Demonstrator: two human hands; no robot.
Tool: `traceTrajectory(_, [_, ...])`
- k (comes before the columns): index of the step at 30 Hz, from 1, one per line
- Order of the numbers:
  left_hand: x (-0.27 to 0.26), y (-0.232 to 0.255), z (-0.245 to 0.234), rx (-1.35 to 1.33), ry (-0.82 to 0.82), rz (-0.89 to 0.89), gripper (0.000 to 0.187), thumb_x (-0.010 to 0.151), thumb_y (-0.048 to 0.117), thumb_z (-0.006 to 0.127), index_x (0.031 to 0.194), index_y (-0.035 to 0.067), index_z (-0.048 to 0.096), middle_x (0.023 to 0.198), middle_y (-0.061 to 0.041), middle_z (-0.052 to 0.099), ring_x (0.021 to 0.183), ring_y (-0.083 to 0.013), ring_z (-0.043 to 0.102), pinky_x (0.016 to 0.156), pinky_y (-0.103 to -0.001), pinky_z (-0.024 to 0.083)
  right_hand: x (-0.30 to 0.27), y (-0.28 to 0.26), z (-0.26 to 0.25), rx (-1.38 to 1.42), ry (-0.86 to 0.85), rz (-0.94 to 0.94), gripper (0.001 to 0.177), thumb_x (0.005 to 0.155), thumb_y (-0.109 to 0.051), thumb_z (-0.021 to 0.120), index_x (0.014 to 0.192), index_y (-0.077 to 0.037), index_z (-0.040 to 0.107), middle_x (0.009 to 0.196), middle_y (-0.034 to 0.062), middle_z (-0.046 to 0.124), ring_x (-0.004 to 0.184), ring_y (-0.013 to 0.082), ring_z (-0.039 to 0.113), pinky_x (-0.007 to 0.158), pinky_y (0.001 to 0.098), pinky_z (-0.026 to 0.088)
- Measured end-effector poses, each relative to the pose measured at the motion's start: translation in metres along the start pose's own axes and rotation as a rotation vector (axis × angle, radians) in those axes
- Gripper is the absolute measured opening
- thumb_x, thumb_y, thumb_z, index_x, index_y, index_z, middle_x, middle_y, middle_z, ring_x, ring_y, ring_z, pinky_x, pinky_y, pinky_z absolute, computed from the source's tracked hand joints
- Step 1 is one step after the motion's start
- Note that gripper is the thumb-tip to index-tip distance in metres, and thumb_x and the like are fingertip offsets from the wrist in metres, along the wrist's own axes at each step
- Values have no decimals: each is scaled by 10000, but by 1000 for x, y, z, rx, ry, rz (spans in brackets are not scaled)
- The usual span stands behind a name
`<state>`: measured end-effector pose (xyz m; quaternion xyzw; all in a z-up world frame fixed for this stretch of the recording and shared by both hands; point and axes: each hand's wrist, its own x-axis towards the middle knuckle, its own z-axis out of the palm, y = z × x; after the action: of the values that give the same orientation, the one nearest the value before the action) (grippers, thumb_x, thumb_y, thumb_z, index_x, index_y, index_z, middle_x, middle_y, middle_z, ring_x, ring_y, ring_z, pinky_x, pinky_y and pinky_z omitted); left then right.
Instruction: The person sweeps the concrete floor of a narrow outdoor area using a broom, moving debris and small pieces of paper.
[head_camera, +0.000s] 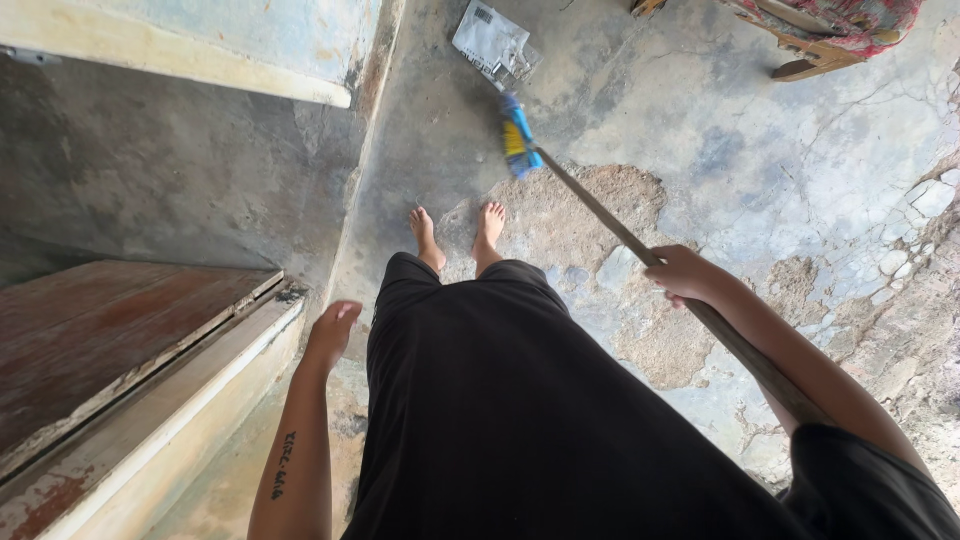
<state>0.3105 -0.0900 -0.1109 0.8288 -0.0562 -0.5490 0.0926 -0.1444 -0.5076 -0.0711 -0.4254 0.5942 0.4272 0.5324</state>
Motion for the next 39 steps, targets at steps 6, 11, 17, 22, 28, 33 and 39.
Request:
traceTrajectory(6, [0, -29, -2, 148, -78, -236, 483, 993, 473, 542, 1330, 140, 638, 1212, -124, 708, 1140, -246, 653, 962, -406, 503, -12, 22, -24, 26, 21, 30, 428, 1001, -117, 558, 1424, -56, 552, 715, 122, 545, 482, 191, 495, 431, 314, 451])
traceTrajectory(11, [-5, -40, -3, 97, -61, -232, 491, 960, 459, 583, 1296, 108, 656, 1256, -94, 708, 1120, -233, 687, 947, -393, 514, -57, 12, -27, -70, 27, -12, 478, 1003, -180, 562, 1474, -117, 511, 748, 115, 624, 475, 186, 551, 436, 304, 513])
traceTrajectory(17, [9, -20, -2, 84, -59, -173, 482, 964, 450, 588, 1292, 105, 664, 1293, -115, 697, 1147, -250, 654, 978, -395, 494, -50, -46, 16, 11, -92, -148, 559, 980, -242, 616, 1515, -160, 474, 765, 124, 673, 415, 136, 478, 379, 265, 421])
traceTrajectory(22, [34, 43, 1, 172, 8, 50, 465, 943, 432, 616, 1239, 80, 686, 1257, -116, 694, 1160, -251, 644, 984, -373, 483, 65, -130, 93, 27, -179, -567, 464, 927, -212, 645, 1353, -32, 614, 823, 82, 721, 512, 143, 647, 497, 263, 566])
traceTrajectory(28, [27, 122, 4, 41, -4, 364, 435, 947, 396, 613, 1171, 30, 686, 1078, -115, 734, 999, -221, 660, 919, -341, 498, 132, -110, 101, 159, -202, -447, 320, 923, -167, 641, 1106, 94, 662, 744, 155, 665, 481, 206, 652, 444, 360, 549])
traceTrajectory(33, [44, 111, 5, 104, 32, 408, 429, 968, 394, 616, 1174, 24, 684, 1090, -125, 736, 1005, -219, 670, 911, -335, 503, 98, -23, 48, 327, -110, -309, 439, 968, -188, 652, 1349, 25, 603, 718, 113, 669, 416, 126, 522, 391, 282, 458])
traceTrajectory(39, [59, 62, 10, 214, -15, 120, 443, 933, 404, 629, 1215, 71, 708, 1197, -130, 734, 1122, -252, 673, 949, -356, 496, 2, 22, -9, 280, -77, -112, 421, 993, -170, 598, 1372, 7, 642, 670, 76, 583, 416, 118, 472, 372, 264, 400])
